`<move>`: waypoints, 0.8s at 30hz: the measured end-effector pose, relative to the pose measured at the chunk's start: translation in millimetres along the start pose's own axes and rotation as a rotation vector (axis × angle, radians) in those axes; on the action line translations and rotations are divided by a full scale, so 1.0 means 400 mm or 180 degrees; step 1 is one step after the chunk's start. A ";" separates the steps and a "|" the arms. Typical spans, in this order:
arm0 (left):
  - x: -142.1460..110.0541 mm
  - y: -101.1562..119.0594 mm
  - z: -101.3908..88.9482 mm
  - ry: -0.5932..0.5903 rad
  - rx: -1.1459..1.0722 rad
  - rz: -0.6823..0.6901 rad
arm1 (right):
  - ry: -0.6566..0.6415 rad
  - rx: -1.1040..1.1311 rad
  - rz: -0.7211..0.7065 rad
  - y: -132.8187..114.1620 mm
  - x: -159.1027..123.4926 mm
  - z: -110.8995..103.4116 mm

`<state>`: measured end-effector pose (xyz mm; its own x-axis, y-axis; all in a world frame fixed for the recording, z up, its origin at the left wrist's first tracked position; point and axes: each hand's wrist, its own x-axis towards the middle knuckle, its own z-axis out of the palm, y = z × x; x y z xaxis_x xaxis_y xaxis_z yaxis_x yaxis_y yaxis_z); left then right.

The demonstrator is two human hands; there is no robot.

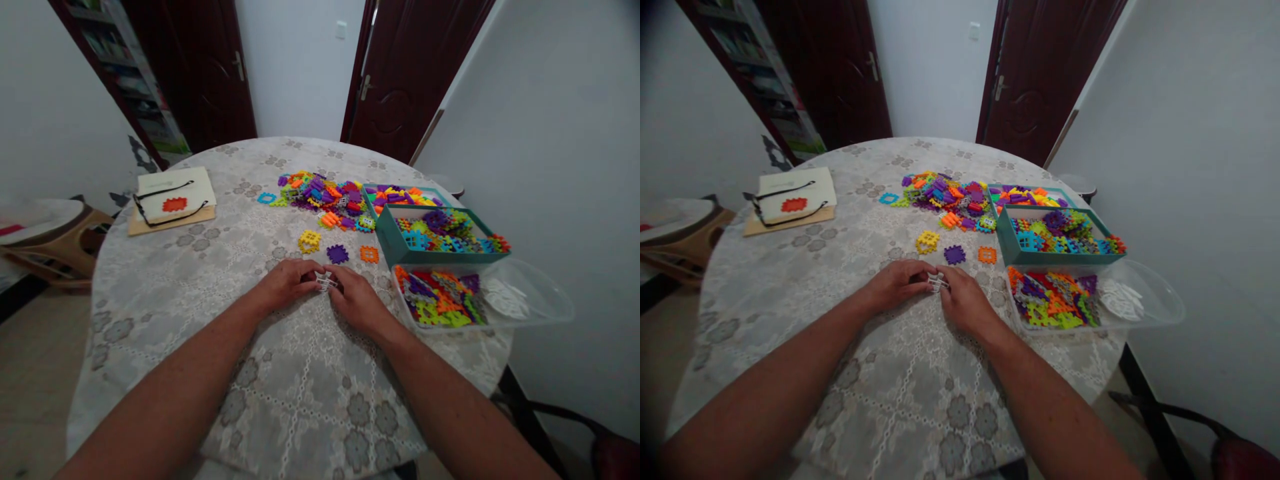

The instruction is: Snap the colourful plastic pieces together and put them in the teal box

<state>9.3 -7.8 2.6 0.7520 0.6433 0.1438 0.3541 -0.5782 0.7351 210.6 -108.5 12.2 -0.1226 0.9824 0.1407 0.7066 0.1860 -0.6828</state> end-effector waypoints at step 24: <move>0.005 -0.029 -0.022 0.1435 0.0684 -0.0402 | 0.2953 -0.2786 0.1061 0.244 -0.275 -0.556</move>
<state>2.0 4.6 0.1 0.3982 0.8398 0.3689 0.5684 -0.5416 0.6194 448.0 -201.7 89.7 0.4169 0.5380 0.7326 0.8670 -0.4774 -0.1428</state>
